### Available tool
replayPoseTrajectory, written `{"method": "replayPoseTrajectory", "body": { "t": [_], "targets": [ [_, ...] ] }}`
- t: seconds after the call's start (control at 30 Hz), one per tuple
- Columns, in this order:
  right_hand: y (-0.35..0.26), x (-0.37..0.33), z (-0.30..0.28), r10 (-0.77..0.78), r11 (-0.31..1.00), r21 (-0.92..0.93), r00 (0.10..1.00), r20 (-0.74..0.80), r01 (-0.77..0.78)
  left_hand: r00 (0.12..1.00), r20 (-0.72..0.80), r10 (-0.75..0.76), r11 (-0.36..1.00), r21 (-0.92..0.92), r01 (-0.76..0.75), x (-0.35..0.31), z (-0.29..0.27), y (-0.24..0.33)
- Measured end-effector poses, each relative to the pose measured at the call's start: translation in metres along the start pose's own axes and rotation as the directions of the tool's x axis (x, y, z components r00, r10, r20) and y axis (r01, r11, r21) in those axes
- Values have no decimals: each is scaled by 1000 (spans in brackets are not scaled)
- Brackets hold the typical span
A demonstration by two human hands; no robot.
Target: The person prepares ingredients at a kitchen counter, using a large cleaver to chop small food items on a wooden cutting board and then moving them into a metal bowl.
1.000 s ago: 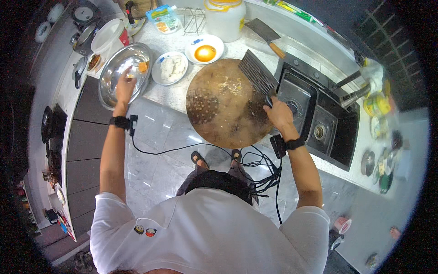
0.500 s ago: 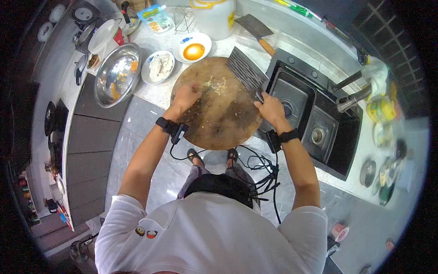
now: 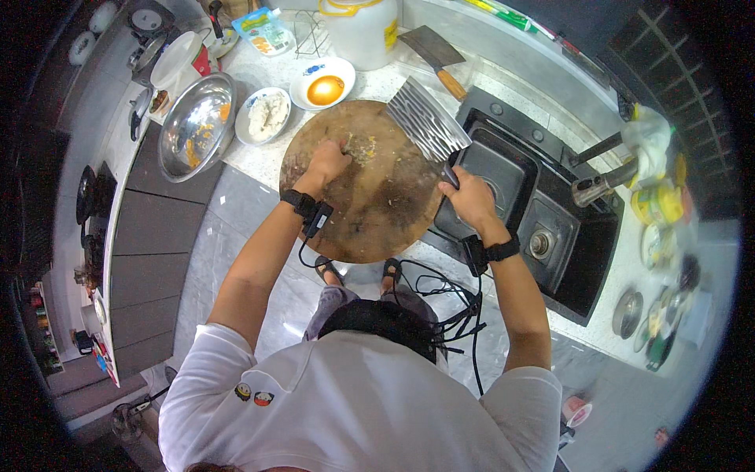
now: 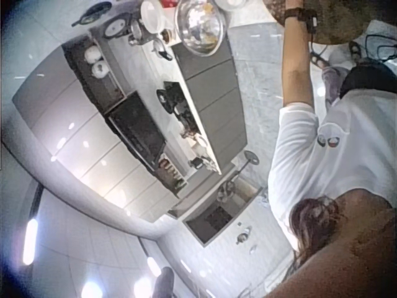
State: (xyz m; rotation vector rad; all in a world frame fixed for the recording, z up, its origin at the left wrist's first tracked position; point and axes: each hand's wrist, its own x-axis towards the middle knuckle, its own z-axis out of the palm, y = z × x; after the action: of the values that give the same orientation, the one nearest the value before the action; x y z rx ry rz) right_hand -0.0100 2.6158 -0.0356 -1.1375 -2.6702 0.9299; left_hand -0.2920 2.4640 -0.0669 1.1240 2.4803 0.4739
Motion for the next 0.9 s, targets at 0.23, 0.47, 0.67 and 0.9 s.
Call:
{"method": "replayPoseTrajectory", "body": {
  "t": [0.23,0.47,0.67,0.9],
  "targets": [
    [4,2,-3,17,987,157,999,35,-23,997,72,-8,987,-158,19,6,8,1],
    [7,3,0,17,987,160,999,31,-22,970,-220,100,994,63,-88,35,14,-13],
    [7,1,2,53,986,151,995,82,-65,997,1,76,997,24,-76,35,11,4],
    [9,4,8,69,983,156,986,149,-92,985,-93,146,961,-224,-163,3,0,8]
  ]
}}
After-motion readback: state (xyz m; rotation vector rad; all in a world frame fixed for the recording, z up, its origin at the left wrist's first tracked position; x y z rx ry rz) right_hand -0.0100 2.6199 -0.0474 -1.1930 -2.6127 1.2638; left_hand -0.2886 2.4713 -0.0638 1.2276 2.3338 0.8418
